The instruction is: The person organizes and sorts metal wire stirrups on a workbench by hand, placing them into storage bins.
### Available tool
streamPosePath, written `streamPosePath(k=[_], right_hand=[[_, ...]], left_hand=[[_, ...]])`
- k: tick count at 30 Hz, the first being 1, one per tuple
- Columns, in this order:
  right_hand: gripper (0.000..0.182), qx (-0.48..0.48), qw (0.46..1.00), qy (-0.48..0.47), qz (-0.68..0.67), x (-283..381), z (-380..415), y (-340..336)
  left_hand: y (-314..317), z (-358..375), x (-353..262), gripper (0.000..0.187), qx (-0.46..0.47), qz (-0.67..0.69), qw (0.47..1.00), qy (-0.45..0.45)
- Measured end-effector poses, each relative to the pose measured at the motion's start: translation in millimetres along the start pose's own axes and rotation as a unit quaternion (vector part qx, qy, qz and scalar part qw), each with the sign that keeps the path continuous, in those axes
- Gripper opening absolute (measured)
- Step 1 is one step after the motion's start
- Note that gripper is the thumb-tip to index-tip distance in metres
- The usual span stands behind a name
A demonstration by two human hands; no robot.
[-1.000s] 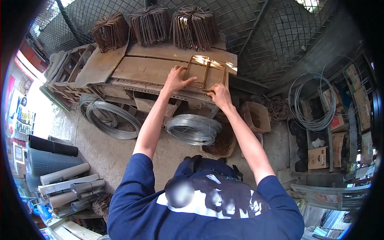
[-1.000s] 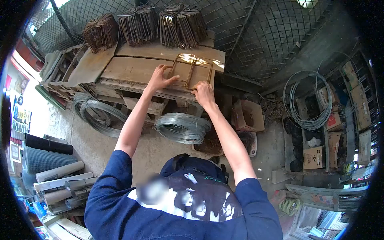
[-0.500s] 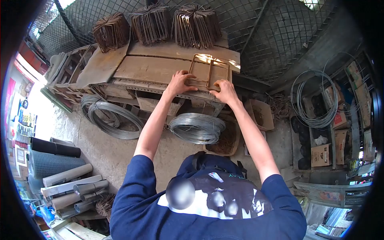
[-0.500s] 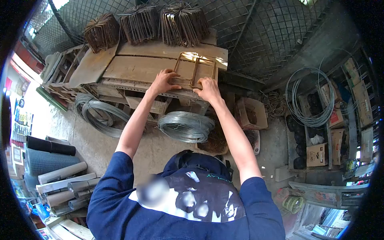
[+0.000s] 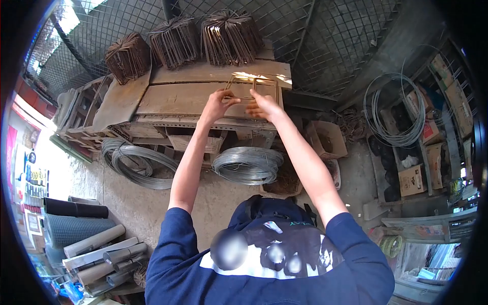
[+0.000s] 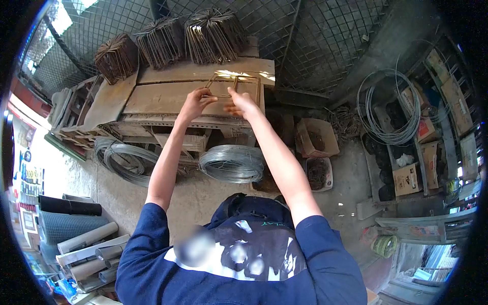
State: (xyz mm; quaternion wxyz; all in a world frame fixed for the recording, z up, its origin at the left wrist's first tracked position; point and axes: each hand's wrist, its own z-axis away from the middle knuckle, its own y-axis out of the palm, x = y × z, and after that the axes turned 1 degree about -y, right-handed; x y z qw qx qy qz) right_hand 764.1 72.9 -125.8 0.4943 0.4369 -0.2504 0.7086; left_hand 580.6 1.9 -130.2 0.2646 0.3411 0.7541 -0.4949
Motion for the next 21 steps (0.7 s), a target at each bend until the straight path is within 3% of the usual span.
streamPosePath(k=[1,5,6,8,9,10,12,13,14,15,16,17,20,21], right_hand=[[0.031,0.072,0.995,-0.028,-0.068,1.8,-0.3,1.9],[0.024,0.07,0.993,-0.084,-0.041,9.8,-17.7,-0.4],[0.024,0.07,0.993,-0.082,-0.04,13.7,-13.1,-2.1],[0.019,0.09,0.98,-0.162,-0.068,21.3,-3.2,-9.0],[0.015,0.06,0.983,-0.164,-0.064,25.6,3.9,-10.8],[0.015,0.06,0.983,-0.163,-0.064,25.3,7.5,-13.2],[0.014,0.013,0.985,-0.17,-0.005,24.3,9.6,-23.3],[0.031,-0.022,0.981,-0.174,0.076,20.9,9.9,-28.8],[0.031,-0.025,0.982,-0.174,0.075,10.5,-0.1,-33.6],[0.043,-0.133,0.923,-0.193,0.305,-4.2,-14.8,-39.2],[0.055,-0.232,0.802,-0.196,0.514,-13.5,-21.9,-43.9],[0.067,-0.266,0.793,-0.168,0.522,-17.3,-5.0,-39.4],[0.053,-0.155,0.863,-0.167,0.45,-21.0,6.4,-52.3],[0.049,-0.147,0.868,-0.194,0.434,-25.9,5.0,-55.8]], left_hand=[[-3.4,-0.4,-7.5,0.037,0.008,-0.007,1.0,-0.016],[-12.6,-5.0,-29.9,0.04,0.012,0.015,0.996,-0.091],[-10.0,-5.7,-33.1,0.04,0.012,0.016,0.996,-0.092],[-1.8,-9.0,-38.2,0.051,-0.057,0.079,0.995,-0.004],[4.8,-12.8,-34.2,0.063,-0.066,0.066,0.996,-0.016],[10.0,-13.8,-33.1,0.063,-0.066,0.066,0.996,-0.017],[20.5,-17.5,-31.9,0.07,-0.077,0.057,0.995,0.014],[27.1,-17.1,-31.7,0.074,-0.078,0.081,0.994,0.02],[33.3,-17.0,-25.8,0.074,-0.075,0.081,0.994,0.02],[40.0,-16.2,-17.7,0.074,-0.052,0.023,0.997,0.048],[45.9,-15.3,-12.8,0.074,-0.027,-0.035,0.996,0.076],[50.8,-8.6,-13.7,0.071,-0.022,-0.059,0.996,0.056],[60.0,-5.7,-11.6,0.064,-0.008,-0.083,0.995,0.047],[63.0,-6.1,-11.9,0.045,-0.016,-0.078,0.995,0.051]])
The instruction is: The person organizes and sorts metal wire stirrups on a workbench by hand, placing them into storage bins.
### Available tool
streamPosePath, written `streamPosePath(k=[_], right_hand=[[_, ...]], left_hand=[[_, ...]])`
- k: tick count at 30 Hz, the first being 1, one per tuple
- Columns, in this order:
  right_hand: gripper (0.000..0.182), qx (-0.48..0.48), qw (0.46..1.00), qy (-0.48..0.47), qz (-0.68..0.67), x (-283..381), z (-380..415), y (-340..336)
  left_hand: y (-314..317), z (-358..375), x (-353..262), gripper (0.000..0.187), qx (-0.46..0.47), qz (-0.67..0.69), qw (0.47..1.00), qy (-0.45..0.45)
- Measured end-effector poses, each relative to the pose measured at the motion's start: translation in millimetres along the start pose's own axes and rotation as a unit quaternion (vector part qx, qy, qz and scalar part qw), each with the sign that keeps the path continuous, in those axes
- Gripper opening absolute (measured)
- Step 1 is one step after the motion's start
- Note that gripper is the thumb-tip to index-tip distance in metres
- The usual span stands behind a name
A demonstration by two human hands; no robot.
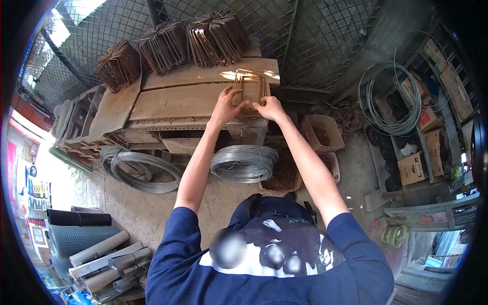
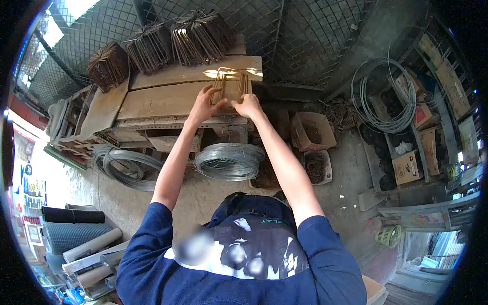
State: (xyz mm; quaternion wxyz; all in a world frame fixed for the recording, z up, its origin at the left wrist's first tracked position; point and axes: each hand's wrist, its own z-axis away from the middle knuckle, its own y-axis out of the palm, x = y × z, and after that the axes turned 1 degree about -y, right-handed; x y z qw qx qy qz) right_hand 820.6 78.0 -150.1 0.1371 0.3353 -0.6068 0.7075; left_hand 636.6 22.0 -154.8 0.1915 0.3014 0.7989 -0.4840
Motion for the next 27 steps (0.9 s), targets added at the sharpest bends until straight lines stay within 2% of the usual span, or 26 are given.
streamPosePath(k=[1,3,5,6,7,8,9,11,13,14,15,16,17,20,21,22,23,24,25,26,27], right_hand=[[0.049,0.001,1.0,0.005,-0.001,-7.8,0.6,-0.5],[0.047,-0.062,0.997,-0.019,-0.035,-9.6,6.6,-12.4],[0.04,-0.108,0.978,-0.041,-0.173,-21.3,5.9,-17.8],[0.046,-0.086,0.957,-0.007,-0.276,-23.5,6.4,-23.3],[0.054,-0.064,0.924,0.027,-0.375,-26.7,7.5,-29.0],[0.064,0.056,0.86,0.026,-0.507,-37.7,9.4,-36.1],[0.077,0.172,0.764,0.023,-0.622,-47.5,10.8,-43.2],[0.092,0.143,0.686,0.049,-0.712,-40.2,40.7,-70.3],[0.099,0.129,0.649,0.015,-0.75,-58.4,51.5,-88.4],[0.1,0.104,0.637,0.027,-0.763,-87.0,50.2,-93.7],[0.101,0.078,0.623,0.038,-0.778,-82.0,58.5,-107.8],[0.103,-0.022,0.664,0.108,-0.74,-82.7,73.9,-127.6],[0.102,-0.001,0.626,0.058,-0.777,-126.7,68.2,-123.0],[0.096,-0.056,0.65,0.058,-0.755,-178.1,74.7,-138.9],[0.09,-0.116,0.719,0.069,-0.682,-191.6,74.6,-135.8],[0.084,-0.174,0.778,0.082,-0.598,-207.9,77.1,-132.5],[0.07,-0.207,0.802,0.116,-0.548,-199.8,84.7,-124.9],[0.066,-0.142,0.857,0.078,-0.488,-257.4,80.0,-94.3],[0.059,-0.15,0.947,0.003,-0.284,-262.1,88.5,-73.7],[0.063,-0.147,0.959,0.002,-0.244,-254.3,108.4,-63.1],[0.069,-0.139,0.969,0.001,-0.204,-247.2,126.4,-55.3]], left_hand=[[4.0,-1.0,-0.9,0.045,0.005,0.002,1.0,-0.001],[5.5,-10.5,-9.3,0.031,-0.027,0.052,0.997,0.052],[13.7,-17.3,-28.3,0.029,-0.035,0.051,0.995,0.075],[18.6,-21.2,-43.6,0.028,-0.019,0.078,0.994,0.069],[25.0,-26.0,-60.4,0.028,-0.003,0.106,0.992,0.063],[26.1,-31.1,-89.9,0.033,0.038,0.103,0.994,0.006],[31.9,-34.0,-117.6,0.038,0.079,0.1,0.991,-0.049],[63.1,-35.2,-146.6,0.057,0.113,0.082,0.989,-0.041],[119.4,-27.7,-153.8,0.07,0.051,0.055,0.993,0.088],[131.5,-25.3,-165.4,0.073,0.098,0.11,0.986,0.08],[146.2,-19.6,-174.2,0.078,0.119,0.145,0.979,0.082],[160.6,-14.8,-182.0,0.086,0.146,0.157,0.972,0.095],[168.7,-8.3,-192.8,0.093,0.19,0.161,0.961,0.12],[200.8,9.2,-221.0,0.099,0.301,0.201,0.924,0.121],[217.4,12.5,-226.0,0.1,0.332,0.235,0.907,0.108],[236.6,13.8,-230.7,0.101,0.374,0.346,0.86,-0.03],[250.5,13.3,-236.3,0.109,0.342,0.47,0.809,-0.086],[262.1,6.7,-237.4,0.116,0.347,0.606,0.667,-0.26],[294.4,2.6,-221.8,0.107,0.279,0.667,0.554,-0.412],[311.7,2.2,-206.4,0.113,0.269,0.703,0.502,-0.426],[345.1,10.1,-175.2,0.123,0.283,0.687,0.522,-0.418]])
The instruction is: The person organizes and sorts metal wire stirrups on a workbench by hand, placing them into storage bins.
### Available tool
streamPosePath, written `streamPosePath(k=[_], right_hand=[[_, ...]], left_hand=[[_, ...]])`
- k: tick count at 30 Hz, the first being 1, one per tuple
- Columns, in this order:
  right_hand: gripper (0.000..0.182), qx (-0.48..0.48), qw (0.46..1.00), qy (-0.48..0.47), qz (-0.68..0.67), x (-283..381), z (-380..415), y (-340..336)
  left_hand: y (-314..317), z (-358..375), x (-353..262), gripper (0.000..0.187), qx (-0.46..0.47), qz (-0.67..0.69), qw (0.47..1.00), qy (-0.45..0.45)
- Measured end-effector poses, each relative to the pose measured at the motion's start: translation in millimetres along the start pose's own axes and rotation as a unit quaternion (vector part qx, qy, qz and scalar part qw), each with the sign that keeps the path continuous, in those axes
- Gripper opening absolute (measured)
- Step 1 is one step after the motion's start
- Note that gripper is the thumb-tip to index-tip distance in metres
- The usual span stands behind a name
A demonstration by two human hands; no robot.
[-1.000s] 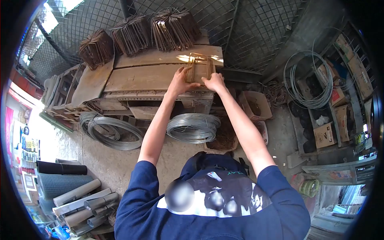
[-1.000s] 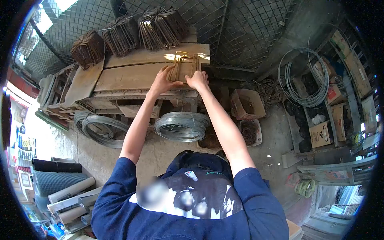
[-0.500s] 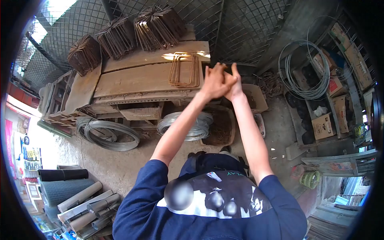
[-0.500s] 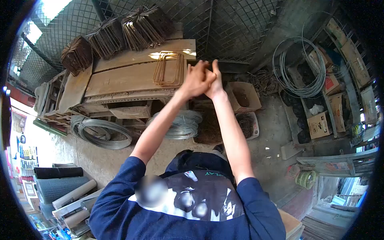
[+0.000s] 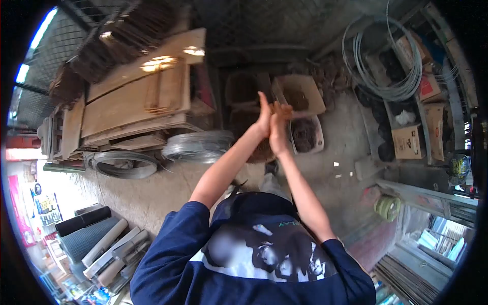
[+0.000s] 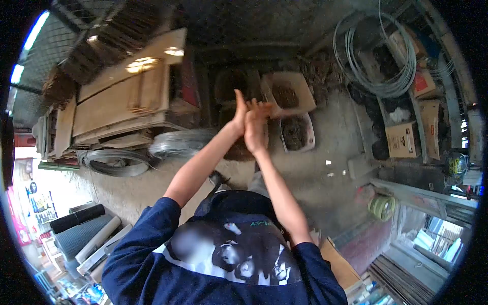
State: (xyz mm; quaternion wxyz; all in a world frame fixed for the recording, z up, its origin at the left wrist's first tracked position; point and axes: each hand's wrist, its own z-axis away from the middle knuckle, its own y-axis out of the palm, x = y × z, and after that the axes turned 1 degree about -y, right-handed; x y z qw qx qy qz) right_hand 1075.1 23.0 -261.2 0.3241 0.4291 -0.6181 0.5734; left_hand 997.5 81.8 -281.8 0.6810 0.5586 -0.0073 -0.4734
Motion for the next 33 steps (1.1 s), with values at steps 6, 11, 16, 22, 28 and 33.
streamPosePath(k=[6,11,16,22,28,33], right_hand=[[0.073,0.146,0.972,0.185,-0.02,-141.9,49.2,4.2],[0.081,0.218,0.883,0.413,-0.043,-272.0,66.3,12.3],[0.08,0.316,0.807,0.497,-0.043,-417.4,126.6,43.4],[0.054,0.386,0.791,0.431,0.199,-518.8,138.4,80.3],[0.039,0.387,0.844,0.276,0.247,-623.6,106.6,127.1],[0.038,0.375,0.853,0.317,0.177,-643.3,48.4,176.9]], left_hand=[[-26.7,-21.3,110.0,0.114,-0.142,0.065,0.981,-0.111],[-62.4,-15.1,205.7,0.108,-0.132,0.065,0.958,-0.244],[-148.8,-19.6,275.2,0.097,-0.053,0.007,0.942,-0.332],[-338.2,-21.0,421.0,0.081,-0.078,0.014,0.981,-0.18],[-419.2,-70.1,419.4,0.05,-0.352,-0.123,0.921,-0.115],[-488.8,-101.4,421.7,0.042,-0.341,-0.464,0.808,-0.121]])
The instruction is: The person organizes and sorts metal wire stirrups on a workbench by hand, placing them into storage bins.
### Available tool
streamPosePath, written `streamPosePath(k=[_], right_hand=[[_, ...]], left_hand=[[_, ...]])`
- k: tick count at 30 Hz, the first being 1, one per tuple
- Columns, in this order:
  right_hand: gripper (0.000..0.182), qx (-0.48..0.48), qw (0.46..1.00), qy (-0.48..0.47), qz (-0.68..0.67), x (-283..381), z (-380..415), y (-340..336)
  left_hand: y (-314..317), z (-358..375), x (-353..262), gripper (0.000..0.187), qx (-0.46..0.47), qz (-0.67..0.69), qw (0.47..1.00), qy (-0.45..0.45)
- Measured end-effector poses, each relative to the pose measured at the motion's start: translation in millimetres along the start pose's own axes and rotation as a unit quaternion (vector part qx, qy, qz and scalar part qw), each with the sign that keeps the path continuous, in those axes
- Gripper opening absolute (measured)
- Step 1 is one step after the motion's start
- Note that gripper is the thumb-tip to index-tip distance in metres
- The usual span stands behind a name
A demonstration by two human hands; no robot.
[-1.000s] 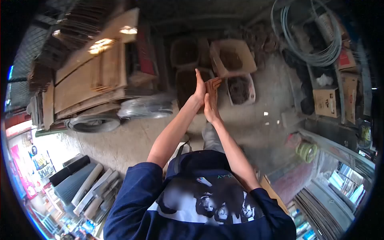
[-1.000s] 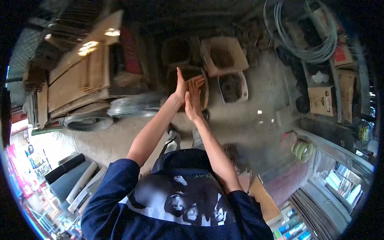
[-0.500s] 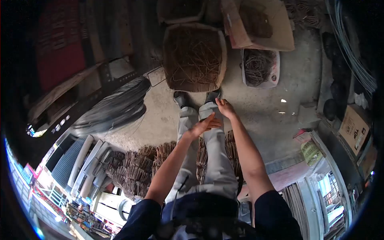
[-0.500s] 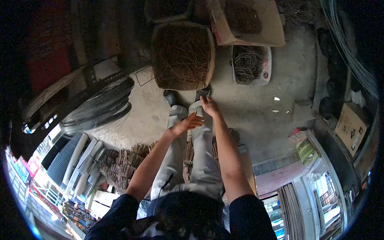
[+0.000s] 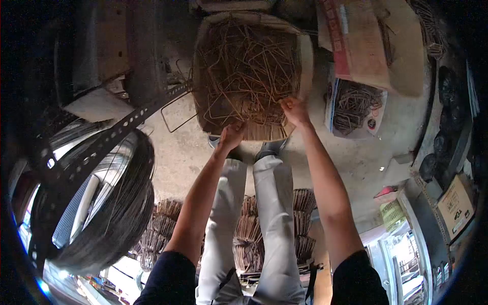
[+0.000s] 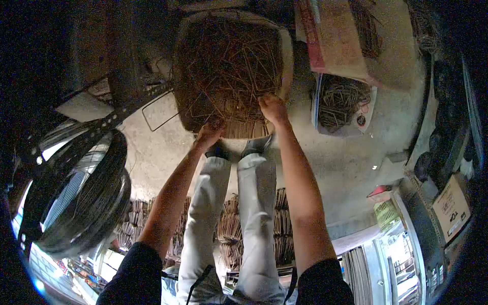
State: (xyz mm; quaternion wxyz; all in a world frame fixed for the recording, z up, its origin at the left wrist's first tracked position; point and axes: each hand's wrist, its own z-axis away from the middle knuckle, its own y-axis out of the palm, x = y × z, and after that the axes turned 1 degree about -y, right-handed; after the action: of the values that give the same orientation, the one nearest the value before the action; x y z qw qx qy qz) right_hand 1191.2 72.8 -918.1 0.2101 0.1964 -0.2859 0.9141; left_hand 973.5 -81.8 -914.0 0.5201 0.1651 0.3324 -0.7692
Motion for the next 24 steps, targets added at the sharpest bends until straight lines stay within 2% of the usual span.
streamPosePath(k=[1,2,3,4,5,7,9,11,13,14,16,18,20,22,23,24], right_hand=[[0.038,0.002,1.0,0.001,0.004,-0.4,-13.1,7.2],[0.041,-0.023,0.999,-0.027,0.01,-1.3,-24.4,15.6],[0.045,-0.046,0.997,-0.055,0.016,4.5,-29.3,22.1],[0.051,-0.026,0.997,-0.019,0.073,8.9,-33.7,24.8],[0.051,-0.02,0.997,-0.016,0.072,16.4,-32.5,27.1],[0.057,-0.069,0.935,-0.029,0.347,22.8,-30.3,34.7],[0.059,-0.061,0.935,-0.033,0.349,1.9,-38.6,49.3],[0.06,-0.053,0.934,-0.039,0.351,-23.1,-44.1,61.0],[0.06,-0.137,0.902,-0.124,0.389,-35.9,-47.4,64.4],[0.06,-0.137,0.902,-0.125,0.39,-30.0,-44.5,59.6],[0.058,-0.062,0.919,-0.092,0.379,-13.1,-33.2,44.4],[0.058,-0.086,0.911,-0.101,0.391,-18.2,-37.3,47.3],[0.057,-0.112,0.902,-0.11,0.402,-17.2,-38.1,45.4],[0.047,-0.117,0.892,-0.114,0.422,-3.2,-32.5,41.4],[0.047,-0.121,0.892,-0.115,0.421,-17.7,-44.1,48.8],[0.042,-0.119,0.914,-0.1,0.374,-49.3,-63.4,65.1]], left_hand=[[1.2,-4.9,3.2,0.042,-0.027,0.0,0.999,0.022],[4.3,-10.3,8.5,0.041,-0.007,0.022,0.998,-0.051],[8.0,-11.8,12.9,0.041,-0.005,0.025,0.998,-0.055],[11.3,-10.3,17.2,0.039,-0.011,0.018,0.999,-0.044],[12.9,-7.1,19.6,0.037,-0.016,0.01,0.999,-0.034],[18.9,4.7,21.7,0.036,-0.018,0.014,0.999,-0.032],[18.8,10.3,19.8,0.034,-0.021,0.02,0.999,-0.028],[16.2,12.9,16.8,0.033,0.023,-0.022,0.998,-0.057],[13.6,14.3,9.7,0.032,0.008,-0.007,0.998,-0.056],[12.0,14.0,6.9,0.032,-0.008,0.008,0.999,-0.054],[11.0,6.1,14.6,0.031,0.009,-0.01,0.999,-0.045],[16.4,-0.3,31.5,0.031,0.026,-0.025,0.999,-0.036],[26.9,-6.7,54.2,0.03,-0.01,0.061,0.998,0.027],[54.7,-17.9,101.3,0.03,-0.01,0.104,0.994,0.02],[60.0,-23.0,112.8,0.03,-0.008,0.147,0.989,0.01],[47.8,-21.6,94.7,0.03,-0.009,0.146,0.989,0.012]])
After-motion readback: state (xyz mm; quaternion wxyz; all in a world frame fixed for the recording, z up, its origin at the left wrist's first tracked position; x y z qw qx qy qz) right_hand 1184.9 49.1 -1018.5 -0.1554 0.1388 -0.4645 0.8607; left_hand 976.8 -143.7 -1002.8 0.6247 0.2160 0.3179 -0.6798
